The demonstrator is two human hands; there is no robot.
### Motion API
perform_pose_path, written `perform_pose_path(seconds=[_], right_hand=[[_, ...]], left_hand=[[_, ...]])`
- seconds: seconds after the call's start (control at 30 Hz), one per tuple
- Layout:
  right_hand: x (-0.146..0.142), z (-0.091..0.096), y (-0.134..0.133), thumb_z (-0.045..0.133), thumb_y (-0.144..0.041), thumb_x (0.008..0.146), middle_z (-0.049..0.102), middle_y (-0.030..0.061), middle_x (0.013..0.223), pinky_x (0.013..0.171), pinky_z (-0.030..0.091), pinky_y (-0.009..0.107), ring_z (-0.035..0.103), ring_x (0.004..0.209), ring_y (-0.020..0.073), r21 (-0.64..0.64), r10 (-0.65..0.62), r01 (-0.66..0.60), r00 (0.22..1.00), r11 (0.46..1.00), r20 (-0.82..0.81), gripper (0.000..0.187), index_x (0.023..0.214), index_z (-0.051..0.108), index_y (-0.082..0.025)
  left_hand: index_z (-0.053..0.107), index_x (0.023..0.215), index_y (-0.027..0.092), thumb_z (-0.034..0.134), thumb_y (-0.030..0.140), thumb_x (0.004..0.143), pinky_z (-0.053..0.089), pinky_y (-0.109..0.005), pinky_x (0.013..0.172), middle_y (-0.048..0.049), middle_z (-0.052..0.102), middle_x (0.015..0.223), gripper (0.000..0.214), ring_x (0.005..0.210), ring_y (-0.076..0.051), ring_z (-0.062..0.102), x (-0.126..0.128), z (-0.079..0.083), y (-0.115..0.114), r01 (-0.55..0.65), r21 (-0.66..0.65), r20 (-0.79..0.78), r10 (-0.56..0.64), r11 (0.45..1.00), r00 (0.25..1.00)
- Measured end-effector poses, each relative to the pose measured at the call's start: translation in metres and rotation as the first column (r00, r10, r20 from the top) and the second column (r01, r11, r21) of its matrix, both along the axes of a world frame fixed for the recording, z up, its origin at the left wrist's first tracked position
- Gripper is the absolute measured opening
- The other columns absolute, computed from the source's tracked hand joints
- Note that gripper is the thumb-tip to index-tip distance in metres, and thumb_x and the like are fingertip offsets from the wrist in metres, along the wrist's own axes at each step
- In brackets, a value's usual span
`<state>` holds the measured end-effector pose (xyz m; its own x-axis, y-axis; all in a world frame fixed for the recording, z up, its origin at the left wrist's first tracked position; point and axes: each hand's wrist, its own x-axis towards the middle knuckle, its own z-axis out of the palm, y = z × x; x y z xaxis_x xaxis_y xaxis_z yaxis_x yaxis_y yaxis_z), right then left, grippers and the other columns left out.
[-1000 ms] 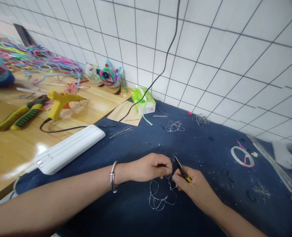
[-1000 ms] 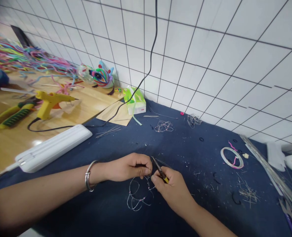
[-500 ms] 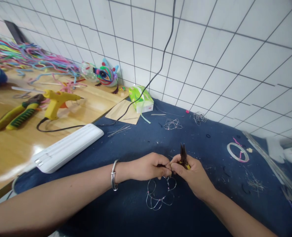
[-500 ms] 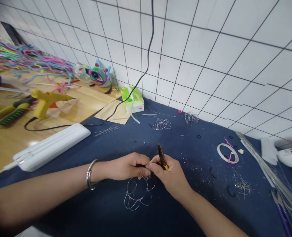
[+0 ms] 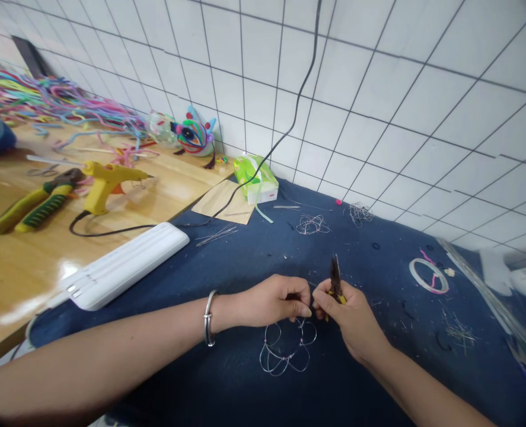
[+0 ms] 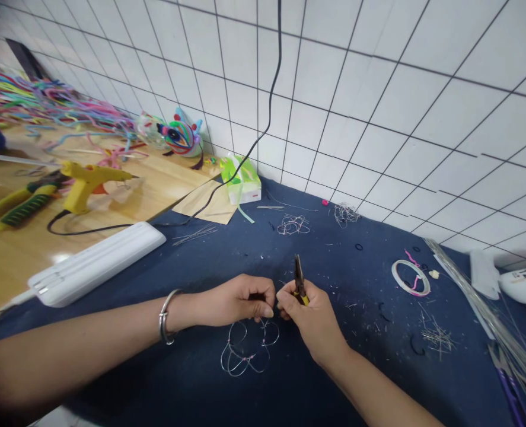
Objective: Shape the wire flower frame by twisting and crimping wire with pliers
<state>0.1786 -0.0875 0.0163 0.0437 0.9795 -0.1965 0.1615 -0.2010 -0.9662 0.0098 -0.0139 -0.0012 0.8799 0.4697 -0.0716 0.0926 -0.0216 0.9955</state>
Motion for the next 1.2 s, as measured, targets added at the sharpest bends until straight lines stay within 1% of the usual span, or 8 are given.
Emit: perform_pose_path(seconds=[0.23,0.53,0.67,0.83,0.9,1.0,1.1,1.2], right_hand=[[0.0,-0.001,0.001,0.058,-0.036,0.078,0.053,-0.0025,0.064,0.058,0.04,0.023,0.05,0.059,0.0095,-0.006,-0.009,0.009,0.999,1.0,-0.049,0.02,0.078,0.053,-0.017],[0.002,-0.004,0.002,0.059,-0.036,0.078,0.054,-0.0026,0.064,0.058,0.04,0.023,0.05,0.059,0.0091,0.001,-0.033,0.033,0.999,0.999,-0.038,0.02,0.079,0.054,-0.017],[0.002,-0.004,0.003,0.059,-0.037,0.078,0.053,-0.0027,0.064,0.058,0.04,0.024,0.05,0.059,0.0094,0.001,-0.035,0.035,0.999,0.999,-0.031,0.02,0.079,0.054,-0.017],[0.003,-0.004,0.003,0.056,-0.039,0.08,0.051,-0.0027,0.065,0.059,0.04,0.023,0.049,0.061,0.0099,0.009,-0.004,0.004,1.0,1.0,0.009,0.022,0.08,0.053,-0.017],[0.005,-0.002,0.002,0.053,-0.04,0.082,0.052,-0.0024,0.068,0.06,0.04,0.023,0.05,0.063,0.0101,0.025,0.034,-0.036,0.997,0.999,0.069,0.023,0.082,0.053,-0.017],[0.009,0.002,-0.001,0.048,-0.041,0.084,0.054,-0.0019,0.073,0.064,0.04,0.024,0.051,0.067,0.0111,0.027,0.11,-0.121,0.959,0.992,0.26,0.023,0.088,0.053,-0.019],[0.013,0.003,-0.003,0.043,-0.042,0.086,0.053,-0.0026,0.07,0.06,0.037,0.023,0.049,0.064,0.011,0.004,0.175,-0.201,0.862,0.98,0.475,0.024,0.083,0.052,-0.02],[0.016,0.001,-0.004,0.042,-0.039,0.086,0.049,-0.0035,0.065,0.055,0.033,0.022,0.045,0.06,0.0103,0.019,0.194,-0.26,0.764,0.965,0.615,0.025,0.073,0.048,-0.019]], left_hand=[[0.051,0.077,0.014,0.055,0.022,0.079,0.045,-0.021,0.056,-0.0002,0.056,0.074,0.01,0.06,-0.008,0.054,0.001,0.002,-0.001,0.028,0.002,-0.034,-0.028,1.0,0.999],[0.051,0.077,0.014,0.055,0.021,0.078,0.045,-0.021,0.056,0.0011,0.056,0.073,0.007,0.058,-0.008,0.053,0.0,0.007,-0.003,0.02,0.007,-0.044,-0.02,1.0,0.999],[0.051,0.078,0.015,0.057,0.019,0.076,0.045,-0.022,0.057,0.0018,0.055,0.072,0.007,0.058,-0.008,0.052,0.001,0.005,-0.004,0.008,-0.036,-0.007,-0.009,0.999,1.0],[0.049,0.078,0.015,0.056,0.013,0.076,0.046,-0.023,0.059,0.0025,0.053,0.069,0.007,0.061,-0.008,0.051,0.002,0.004,-0.004,0.022,-0.114,0.1,-0.011,0.993,0.995],[0.048,0.078,0.014,0.055,0.012,0.077,0.045,-0.023,0.06,0.0027,0.052,0.069,0.008,0.061,-0.007,0.05,0.001,0.005,-0.004,0.023,-0.136,0.134,-0.004,0.99,0.991],[0.048,0.08,0.014,0.056,0.013,0.077,0.045,-0.022,0.06,0.0029,0.051,0.068,0.008,0.06,-0.007,0.049,-0.001,0.007,0.0,-0.014,-0.151,0.181,0.042,0.988,0.983],[0.048,0.081,0.014,0.057,0.014,0.078,0.044,-0.021,0.058,0.0028,0.051,0.068,0.009,0.059,-0.006,0.048,-0.004,0.01,0.005,-0.07,-0.149,0.228,0.103,0.986,0.968],[0.047,0.082,0.014,0.058,0.016,0.078,0.044,-0.021,0.057,0.0022,0.052,0.069,0.012,0.058,-0.006,0.049,-0.008,0.013,0.008,-0.102,-0.171,0.28,0.148,0.98,0.949]])
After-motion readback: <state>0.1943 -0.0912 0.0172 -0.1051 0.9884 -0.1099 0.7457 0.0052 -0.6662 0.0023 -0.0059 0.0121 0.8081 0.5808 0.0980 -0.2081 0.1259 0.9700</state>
